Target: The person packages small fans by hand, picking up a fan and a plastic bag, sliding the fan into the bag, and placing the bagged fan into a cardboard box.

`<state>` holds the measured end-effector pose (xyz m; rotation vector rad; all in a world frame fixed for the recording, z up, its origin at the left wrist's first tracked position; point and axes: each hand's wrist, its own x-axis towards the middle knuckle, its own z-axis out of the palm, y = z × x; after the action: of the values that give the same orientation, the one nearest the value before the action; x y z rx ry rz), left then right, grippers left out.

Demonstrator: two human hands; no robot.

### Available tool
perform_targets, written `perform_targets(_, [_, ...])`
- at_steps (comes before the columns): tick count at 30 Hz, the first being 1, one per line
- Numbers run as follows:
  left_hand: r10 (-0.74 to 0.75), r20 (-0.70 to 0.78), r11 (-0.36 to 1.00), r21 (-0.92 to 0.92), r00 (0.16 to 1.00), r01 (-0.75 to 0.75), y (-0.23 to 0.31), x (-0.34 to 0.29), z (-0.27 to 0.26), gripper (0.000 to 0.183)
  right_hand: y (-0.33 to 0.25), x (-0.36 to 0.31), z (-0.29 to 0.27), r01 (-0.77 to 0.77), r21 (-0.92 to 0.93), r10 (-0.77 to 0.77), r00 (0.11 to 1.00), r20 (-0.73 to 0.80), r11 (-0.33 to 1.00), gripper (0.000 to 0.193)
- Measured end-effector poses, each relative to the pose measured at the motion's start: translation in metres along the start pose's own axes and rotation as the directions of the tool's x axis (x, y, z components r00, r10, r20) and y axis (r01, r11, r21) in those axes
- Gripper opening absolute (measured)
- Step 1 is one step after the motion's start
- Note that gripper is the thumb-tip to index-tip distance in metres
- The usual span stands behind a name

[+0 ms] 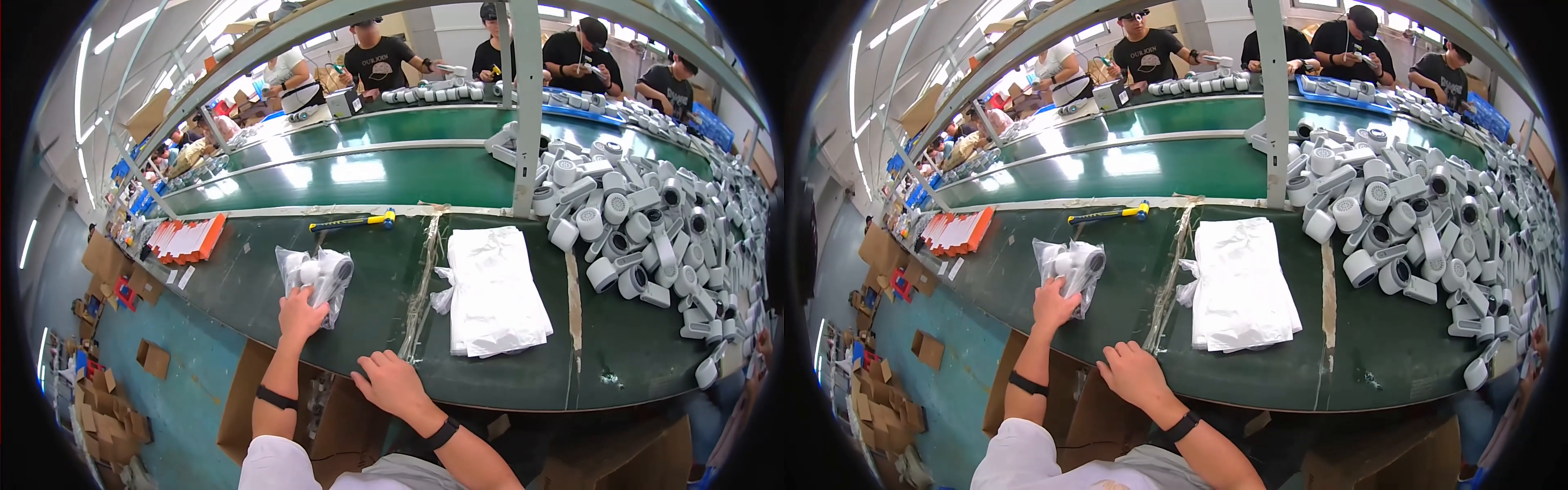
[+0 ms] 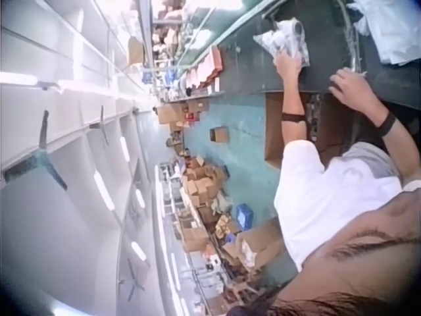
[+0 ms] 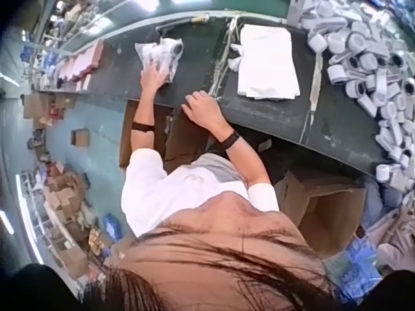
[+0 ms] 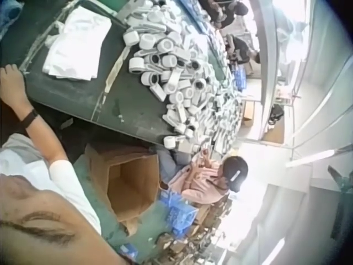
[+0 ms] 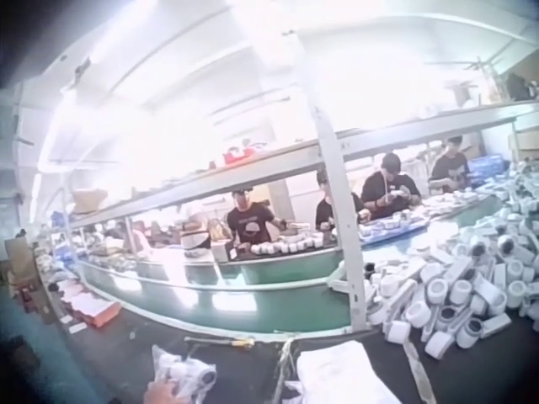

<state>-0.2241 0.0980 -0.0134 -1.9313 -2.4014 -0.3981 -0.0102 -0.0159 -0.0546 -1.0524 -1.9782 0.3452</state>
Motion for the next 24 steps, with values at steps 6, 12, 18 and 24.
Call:
perform_targets(6, [-0.003,-0.046,1.000,-0.028,0.999,0.002,-0.003,-0.001,0.003,0.053,0.002,-0.001,0.001,-0.011,-0.009,0.011,1.000,0.017,1.000,0.021])
perform_targets(12, [-0.001,-0.057,0.999,-0.049,0.998,-0.002,-0.007,-0.001,0.002,0.051,-0.003,0.001,-0.001,-0.014,0.011,0.014,1.000,0.026,1.000,0.021])
perform_targets(18, [0.032,-0.072,0.998,-0.051,0.997,-0.035,-0.007,0.000,0.004,0.054,-0.003,0.004,-0.002,-0.022,0.015,0.021,0.999,0.030,1.000,0.021])
perform_targets(24, [0.046,-0.060,0.998,-0.039,0.997,-0.048,-0.009,-0.002,0.008,0.053,-0.004,0.002,-0.003,-0.030,0.015,0.029,0.999,0.035,0.999,0.021])
